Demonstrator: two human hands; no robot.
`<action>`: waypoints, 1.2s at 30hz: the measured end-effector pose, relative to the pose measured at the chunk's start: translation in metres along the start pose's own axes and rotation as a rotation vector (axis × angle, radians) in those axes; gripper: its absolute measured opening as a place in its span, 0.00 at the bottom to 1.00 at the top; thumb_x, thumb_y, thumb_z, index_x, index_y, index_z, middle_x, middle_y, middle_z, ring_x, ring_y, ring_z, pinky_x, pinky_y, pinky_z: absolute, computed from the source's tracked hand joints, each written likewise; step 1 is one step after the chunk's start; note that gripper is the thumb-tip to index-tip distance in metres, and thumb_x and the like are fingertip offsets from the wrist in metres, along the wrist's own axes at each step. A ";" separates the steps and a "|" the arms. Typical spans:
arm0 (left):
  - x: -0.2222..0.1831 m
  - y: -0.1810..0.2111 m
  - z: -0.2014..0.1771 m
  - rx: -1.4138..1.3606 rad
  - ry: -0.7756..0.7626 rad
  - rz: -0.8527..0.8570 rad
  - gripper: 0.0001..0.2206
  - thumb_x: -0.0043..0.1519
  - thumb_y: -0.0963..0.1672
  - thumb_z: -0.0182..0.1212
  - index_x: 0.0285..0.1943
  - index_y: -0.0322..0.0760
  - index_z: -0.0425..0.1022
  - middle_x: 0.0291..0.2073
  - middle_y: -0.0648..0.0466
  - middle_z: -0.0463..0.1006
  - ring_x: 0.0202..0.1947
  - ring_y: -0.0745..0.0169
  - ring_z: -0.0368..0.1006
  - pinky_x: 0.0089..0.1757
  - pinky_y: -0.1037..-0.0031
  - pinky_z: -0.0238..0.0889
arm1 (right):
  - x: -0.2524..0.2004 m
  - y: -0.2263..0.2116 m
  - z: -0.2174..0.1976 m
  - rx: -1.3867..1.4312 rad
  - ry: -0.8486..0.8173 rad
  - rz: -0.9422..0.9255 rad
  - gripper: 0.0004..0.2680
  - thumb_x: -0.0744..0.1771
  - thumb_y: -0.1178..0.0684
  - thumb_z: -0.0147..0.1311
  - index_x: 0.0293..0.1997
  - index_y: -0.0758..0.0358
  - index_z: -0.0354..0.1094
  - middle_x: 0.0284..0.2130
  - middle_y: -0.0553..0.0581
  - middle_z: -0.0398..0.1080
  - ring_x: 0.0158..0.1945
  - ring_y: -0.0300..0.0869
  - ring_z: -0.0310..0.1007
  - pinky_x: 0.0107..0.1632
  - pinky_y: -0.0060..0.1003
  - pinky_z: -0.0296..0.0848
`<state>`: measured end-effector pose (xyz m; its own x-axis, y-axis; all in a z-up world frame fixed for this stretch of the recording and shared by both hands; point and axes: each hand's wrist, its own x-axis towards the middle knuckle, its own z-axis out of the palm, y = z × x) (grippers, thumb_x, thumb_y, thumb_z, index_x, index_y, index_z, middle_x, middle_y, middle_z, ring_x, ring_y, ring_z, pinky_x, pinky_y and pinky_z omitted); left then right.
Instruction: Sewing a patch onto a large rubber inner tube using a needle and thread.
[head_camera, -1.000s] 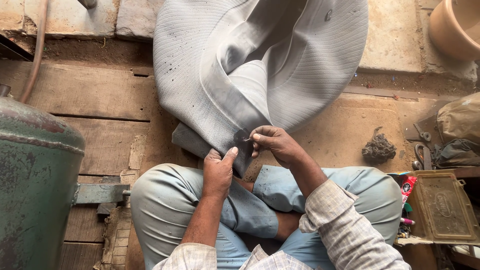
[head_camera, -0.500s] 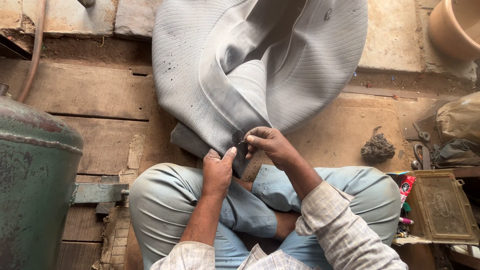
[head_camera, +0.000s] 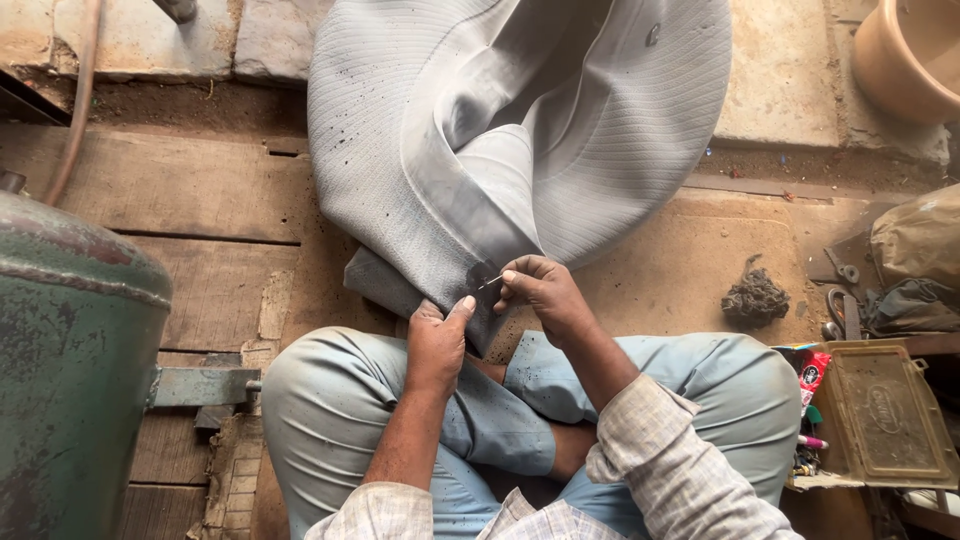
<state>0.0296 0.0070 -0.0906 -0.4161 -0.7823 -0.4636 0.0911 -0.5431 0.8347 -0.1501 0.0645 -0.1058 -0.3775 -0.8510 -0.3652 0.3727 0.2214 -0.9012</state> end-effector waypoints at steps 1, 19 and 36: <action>0.002 -0.002 -0.001 -0.002 0.000 0.001 0.07 0.63 0.42 0.62 0.44 0.30 0.75 0.36 0.49 0.81 0.34 0.68 0.76 0.40 0.76 0.72 | -0.001 0.002 0.003 -0.002 0.000 0.000 0.06 0.67 0.56 0.59 0.41 0.68 0.71 0.29 0.57 0.74 0.30 0.41 0.77 0.38 0.36 0.80; 0.002 0.002 -0.003 -0.044 -0.128 -0.011 0.14 0.60 0.39 0.64 0.54 0.26 0.76 0.43 0.48 0.82 0.41 0.64 0.77 0.46 0.73 0.71 | -0.054 -0.060 0.054 -1.438 0.065 -1.057 0.03 0.64 0.55 0.62 0.39 0.56 0.75 0.42 0.49 0.71 0.50 0.41 0.70 0.62 0.46 0.58; 0.004 -0.005 -0.007 -0.172 -0.191 0.054 0.12 0.58 0.39 0.63 0.50 0.27 0.78 0.42 0.52 0.83 0.41 0.68 0.78 0.45 0.78 0.72 | -0.041 -0.075 0.048 -1.255 0.104 -1.180 0.07 0.65 0.54 0.60 0.45 0.58 0.70 0.46 0.54 0.70 0.51 0.48 0.69 0.56 0.44 0.63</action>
<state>0.0342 0.0046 -0.0992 -0.5679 -0.7489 -0.3415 0.2638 -0.5586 0.7863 -0.1221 0.0598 -0.0119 -0.0064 -0.7938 0.6081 -0.9412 -0.2007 -0.2719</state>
